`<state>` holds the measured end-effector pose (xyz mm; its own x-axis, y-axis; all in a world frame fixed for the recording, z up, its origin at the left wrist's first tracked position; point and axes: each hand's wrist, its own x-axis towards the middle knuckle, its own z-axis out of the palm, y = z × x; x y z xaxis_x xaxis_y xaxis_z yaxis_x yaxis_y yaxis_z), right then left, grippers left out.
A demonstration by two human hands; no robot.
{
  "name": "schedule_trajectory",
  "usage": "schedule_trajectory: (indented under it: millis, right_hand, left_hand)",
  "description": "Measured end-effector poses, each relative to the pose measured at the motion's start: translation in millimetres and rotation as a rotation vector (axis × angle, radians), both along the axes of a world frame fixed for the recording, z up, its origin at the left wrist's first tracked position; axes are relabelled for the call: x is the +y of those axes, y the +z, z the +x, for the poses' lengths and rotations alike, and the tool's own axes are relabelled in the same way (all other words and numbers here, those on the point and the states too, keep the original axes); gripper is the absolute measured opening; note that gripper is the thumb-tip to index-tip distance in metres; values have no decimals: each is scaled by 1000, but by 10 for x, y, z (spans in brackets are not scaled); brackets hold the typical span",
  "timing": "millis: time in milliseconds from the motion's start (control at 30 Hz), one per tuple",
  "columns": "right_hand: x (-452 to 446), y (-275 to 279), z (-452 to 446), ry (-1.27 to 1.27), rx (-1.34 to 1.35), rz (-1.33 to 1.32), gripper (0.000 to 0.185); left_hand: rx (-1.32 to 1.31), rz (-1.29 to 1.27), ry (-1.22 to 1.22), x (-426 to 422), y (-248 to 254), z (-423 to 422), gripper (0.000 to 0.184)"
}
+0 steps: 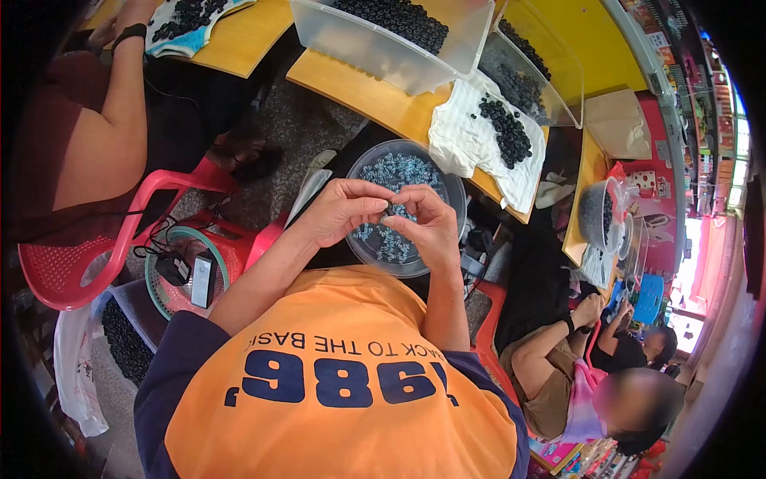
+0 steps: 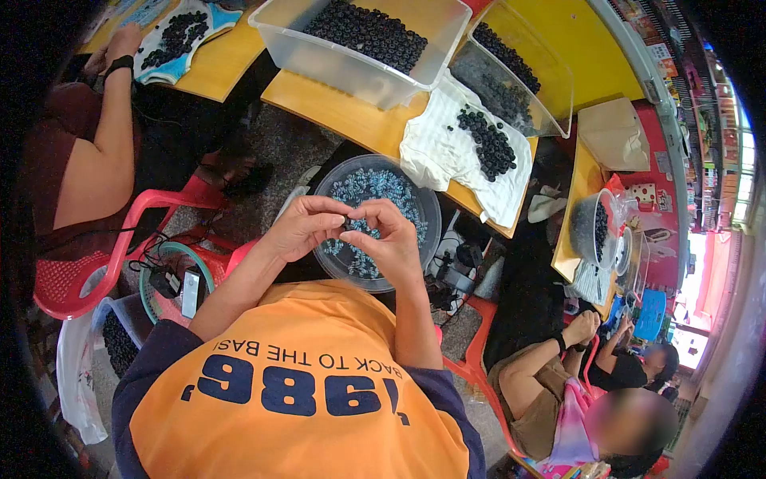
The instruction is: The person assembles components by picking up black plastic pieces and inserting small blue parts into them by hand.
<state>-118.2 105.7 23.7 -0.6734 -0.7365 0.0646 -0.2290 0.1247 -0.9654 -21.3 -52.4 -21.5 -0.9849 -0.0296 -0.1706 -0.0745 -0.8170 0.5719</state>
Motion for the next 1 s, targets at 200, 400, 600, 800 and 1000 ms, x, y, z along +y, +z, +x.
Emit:
schedule_trajectory:
  millis: [200,400,600,800,1000]
  right_hand:
    - [22,20,-13,151,-324,-112,39]
    - [-2,2,118,-30,-266,-170,32]
    - [-109,136,255,-266,404,24,18]
    - [-96,37,241,-317,131,-24,15]
    - [-100,51,252,-284,198,-10,15]
  left_hand:
    - [66,63,-64,-18,72,-2,34]
    - [-23,133,11,-4,23,-22,27]
    - [-45,126,152,69,-51,-38,13]
    - [-51,112,150,62,-70,-32,15]
    - [-94,76,137,44,-27,-35,15]
